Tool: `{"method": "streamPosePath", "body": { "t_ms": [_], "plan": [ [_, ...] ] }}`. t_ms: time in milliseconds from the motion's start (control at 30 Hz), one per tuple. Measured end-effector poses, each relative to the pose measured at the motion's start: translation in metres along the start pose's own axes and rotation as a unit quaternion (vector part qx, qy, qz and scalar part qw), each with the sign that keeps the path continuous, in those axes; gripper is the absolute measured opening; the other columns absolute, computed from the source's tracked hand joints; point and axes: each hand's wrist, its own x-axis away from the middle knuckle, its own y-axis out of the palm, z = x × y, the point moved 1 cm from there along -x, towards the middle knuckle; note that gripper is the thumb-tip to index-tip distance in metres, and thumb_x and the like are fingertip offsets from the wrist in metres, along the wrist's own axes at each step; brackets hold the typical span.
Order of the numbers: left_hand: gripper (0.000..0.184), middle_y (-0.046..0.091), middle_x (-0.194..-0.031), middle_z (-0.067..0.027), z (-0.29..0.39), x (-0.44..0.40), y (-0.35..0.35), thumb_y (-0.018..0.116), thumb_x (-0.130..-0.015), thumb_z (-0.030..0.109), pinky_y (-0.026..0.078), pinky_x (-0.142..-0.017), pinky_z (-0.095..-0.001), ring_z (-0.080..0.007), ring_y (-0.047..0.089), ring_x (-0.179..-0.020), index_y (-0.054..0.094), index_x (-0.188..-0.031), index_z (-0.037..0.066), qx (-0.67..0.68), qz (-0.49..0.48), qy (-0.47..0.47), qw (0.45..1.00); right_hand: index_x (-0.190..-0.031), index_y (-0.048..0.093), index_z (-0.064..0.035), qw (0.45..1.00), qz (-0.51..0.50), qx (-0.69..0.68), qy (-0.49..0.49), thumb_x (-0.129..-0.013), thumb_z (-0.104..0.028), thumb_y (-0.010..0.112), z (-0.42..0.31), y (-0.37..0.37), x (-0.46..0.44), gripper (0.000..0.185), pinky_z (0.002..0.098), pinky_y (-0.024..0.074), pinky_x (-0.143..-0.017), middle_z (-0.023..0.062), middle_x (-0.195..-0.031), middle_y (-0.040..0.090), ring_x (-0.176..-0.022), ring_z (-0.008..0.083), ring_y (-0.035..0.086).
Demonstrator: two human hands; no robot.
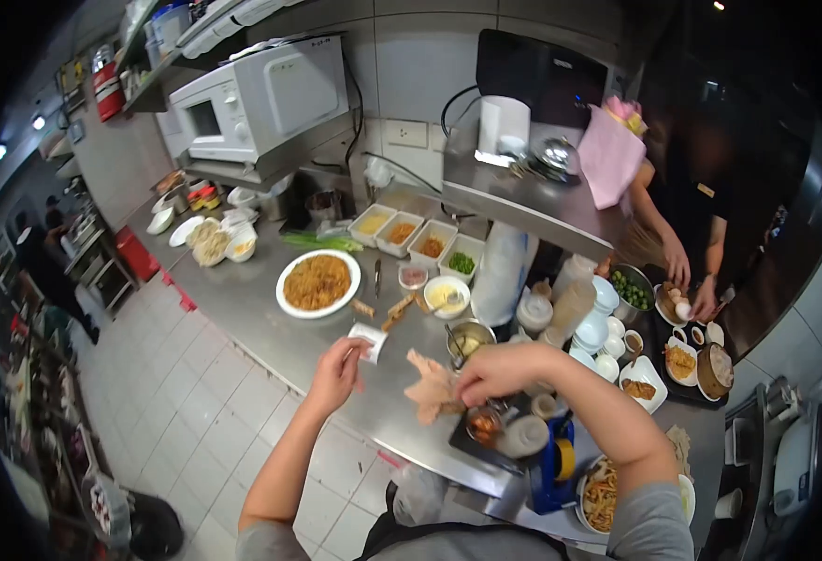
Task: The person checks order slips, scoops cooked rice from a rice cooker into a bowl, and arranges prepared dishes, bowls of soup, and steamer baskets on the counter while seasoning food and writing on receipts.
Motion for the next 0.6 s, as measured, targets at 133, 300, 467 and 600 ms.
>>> {"method": "streamPosePath", "body": {
  "t_ms": [133,300,467,600],
  "plan": [
    [0.025,0.056,-0.091,-0.0122,-0.019,-0.135,-0.006,0.044,-0.08,-0.01,0.05,-0.062,-0.0309,-0.0228,0.061,-0.073,0.056,-0.1,0.0,-0.029,-0.051,0.181,0.982,-0.087,0.065,0.0004,0.945,0.165,0.202,0.199,-0.073,-0.008,0.053,0.068,-0.079,-0.104,0.021,0.036,0.0496,-0.067,0.0179,-0.084,0.065,-0.077,0.0301,0.063],
    [0.038,0.056,-0.099,-0.0179,-0.086,-0.26,0.026,0.065,-0.061,-0.005,0.047,-0.081,-0.0366,-0.0353,0.055,-0.092,0.058,-0.098,0.0,-0.188,-0.133,0.235,0.944,-0.091,0.064,0.0014,0.847,0.367,0.082,0.377,-0.074,0.0,0.051,0.177,-0.129,-0.165,0.021,0.0409,0.0482,-0.079,0.0237,-0.099,0.06,-0.091,0.037,0.06],
    [0.024,0.062,-0.09,-0.0168,-0.146,-0.333,0.076,0.06,-0.069,0.004,0.05,-0.076,-0.0382,-0.0326,0.06,-0.087,0.062,-0.093,0.0,-0.366,-0.141,0.196,0.899,-0.088,0.063,0.0037,0.812,0.435,0.045,0.386,-0.072,-0.003,0.055,0.244,-0.126,-0.201,0.018,0.0412,0.0487,-0.077,0.0243,-0.093,0.061,-0.089,0.037,0.06],
    [0.019,0.063,-0.09,-0.0173,-0.163,-0.355,0.111,0.051,-0.078,0.004,0.052,-0.072,-0.0378,-0.0311,0.063,-0.085,0.065,-0.091,0.003,-0.466,-0.181,0.065,0.864,-0.086,0.063,0.0032,0.807,0.421,0.021,0.413,-0.071,-0.009,0.061,0.277,-0.126,-0.212,0.02,0.0406,0.0486,-0.078,0.0236,-0.092,0.061,-0.087,0.0369,0.06]
  ]
}}
